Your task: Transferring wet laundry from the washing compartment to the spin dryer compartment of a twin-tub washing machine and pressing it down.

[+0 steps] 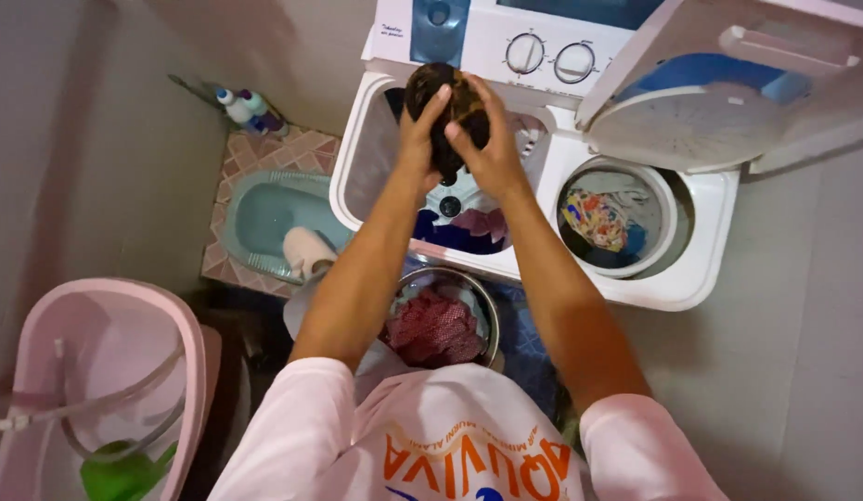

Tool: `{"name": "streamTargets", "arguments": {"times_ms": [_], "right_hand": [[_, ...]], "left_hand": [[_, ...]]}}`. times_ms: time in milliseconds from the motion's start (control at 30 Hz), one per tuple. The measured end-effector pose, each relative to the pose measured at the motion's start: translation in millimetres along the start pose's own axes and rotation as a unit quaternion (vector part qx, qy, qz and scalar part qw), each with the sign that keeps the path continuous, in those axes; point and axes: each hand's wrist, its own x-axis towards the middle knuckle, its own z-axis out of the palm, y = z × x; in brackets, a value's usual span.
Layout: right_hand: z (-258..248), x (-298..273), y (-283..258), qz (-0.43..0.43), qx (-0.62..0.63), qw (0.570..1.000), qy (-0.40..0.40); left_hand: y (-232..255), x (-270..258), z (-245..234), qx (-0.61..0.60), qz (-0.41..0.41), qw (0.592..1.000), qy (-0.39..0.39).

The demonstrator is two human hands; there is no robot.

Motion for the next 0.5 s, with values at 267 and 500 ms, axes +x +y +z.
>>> {"name": "streamTargets", "arguments": {"times_ms": [267, 500], "right_hand": [[11.3, -27.6, 71.9, 0.336, 0.328, 0.880, 0.066], [2.5, -26.8, 78.1, 0.439, 0.577, 0.671, -0.156]], "left_hand": [[-25.8, 25.1, -57.7, 0.060, -0.116, 0.981, -0.145], [-14.3, 43.2, -52.8, 0.072, -0.066, 0.964, -0.249]]}}
